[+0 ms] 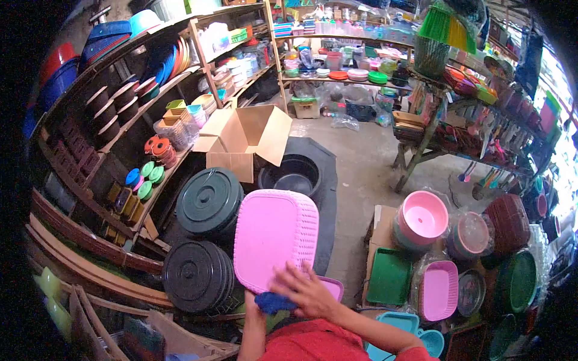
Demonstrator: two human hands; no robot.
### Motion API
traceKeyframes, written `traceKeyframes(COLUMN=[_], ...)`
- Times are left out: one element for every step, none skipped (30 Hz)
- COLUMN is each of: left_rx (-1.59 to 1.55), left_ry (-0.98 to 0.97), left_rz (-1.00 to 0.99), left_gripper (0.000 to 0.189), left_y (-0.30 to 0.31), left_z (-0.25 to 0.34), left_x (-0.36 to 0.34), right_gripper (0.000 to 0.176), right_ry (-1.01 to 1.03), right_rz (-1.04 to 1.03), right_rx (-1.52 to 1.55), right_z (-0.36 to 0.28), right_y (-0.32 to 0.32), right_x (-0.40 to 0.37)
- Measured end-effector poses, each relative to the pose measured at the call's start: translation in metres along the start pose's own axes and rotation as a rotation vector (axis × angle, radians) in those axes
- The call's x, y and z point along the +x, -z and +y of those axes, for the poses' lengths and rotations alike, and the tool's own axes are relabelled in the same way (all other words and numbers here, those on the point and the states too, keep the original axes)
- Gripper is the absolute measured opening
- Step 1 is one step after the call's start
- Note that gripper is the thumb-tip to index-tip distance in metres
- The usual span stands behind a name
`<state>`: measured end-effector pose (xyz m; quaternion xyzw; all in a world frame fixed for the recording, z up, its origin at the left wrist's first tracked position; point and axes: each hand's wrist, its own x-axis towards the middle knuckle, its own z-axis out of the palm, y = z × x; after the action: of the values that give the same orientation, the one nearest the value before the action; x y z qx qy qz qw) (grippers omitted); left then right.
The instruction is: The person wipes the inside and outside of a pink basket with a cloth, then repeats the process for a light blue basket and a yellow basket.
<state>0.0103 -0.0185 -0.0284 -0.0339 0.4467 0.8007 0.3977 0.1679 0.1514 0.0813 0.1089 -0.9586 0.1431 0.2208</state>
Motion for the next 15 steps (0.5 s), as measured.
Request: traceKeyframes(left_rx=[-0.215,-0.431,-0.488,-0.481,-0.422,-0.363,-0.356,-0.348,-0.344,-0.339,-0.334,-0.279,-0.222,-0.215,0.257], left_ry=[0.041,0.083,0.055,0.065,-0.005,-0.075,-0.091,-0.084,-0.106,-0.123,-0.110,-0.160,-0.208,-0.193,-0.424], left_rz=[-0.068,-0.135,-0.221,-0.222,-0.208,-0.193,-0.211,-0.213,-0.194,-0.179,-0.184,-0.164,-0.146,-0.153,-0.031], left_gripper=[0.052,0.051,0.053,0.053,0.058,0.062,0.068,0.068,0.070,0.071,0.071,0.072,0.072,0.072,0.073], left_y=[-0.004,-0.013,-0.052,-0.041,-0.025,-0.008,-0.011,-0.011,-0.010,-0.011,-0.013,-0.015,-0.018,-0.001,0.029], left_z=[0.006,0.012,0.038,0.034,0.031,0.026,0.033,0.036,0.036,0.035,0.035,0.034,0.031,0.024,0.014], left_x=[0.009,0.017,-0.002,0.001,0.005,0.008,0.000,-0.004,-0.008,-0.011,-0.015,-0.019,-0.022,-0.015,-0.001], right_gripper=[0.079,0.075,0.068,0.061,0.051,0.043,0.030,0.025,0.027,0.030,0.030,0.031,0.032,0.039,0.048], right_ry=[-0.128,-0.256,-0.314,-0.376,-0.440,-0.516,-0.672,-1.026,-0.964,-0.902,-0.913,-0.915,-0.918,-0.859,-0.743], right_rz=[0.098,0.198,0.237,0.280,0.401,0.555,0.703,0.608,0.748,0.889,0.896,0.796,0.696,0.597,0.553], right_rx=[0.079,0.156,0.140,0.125,0.130,0.185,0.297,0.366,0.414,0.455,0.447,0.473,0.497,0.537,0.353], right_z=[0.005,0.012,0.023,0.033,0.047,0.056,0.063,0.066,0.078,0.084,0.080,0.074,0.067,0.056,0.043], right_y=[0.017,0.032,0.043,0.053,0.056,0.066,0.071,0.089,0.095,0.099,0.100,0.101,0.103,0.100,0.105], right_x=[0.008,0.014,0.016,0.016,0.017,0.017,0.019,0.016,0.011,0.007,0.004,0.003,0.003,0.004,0.008])
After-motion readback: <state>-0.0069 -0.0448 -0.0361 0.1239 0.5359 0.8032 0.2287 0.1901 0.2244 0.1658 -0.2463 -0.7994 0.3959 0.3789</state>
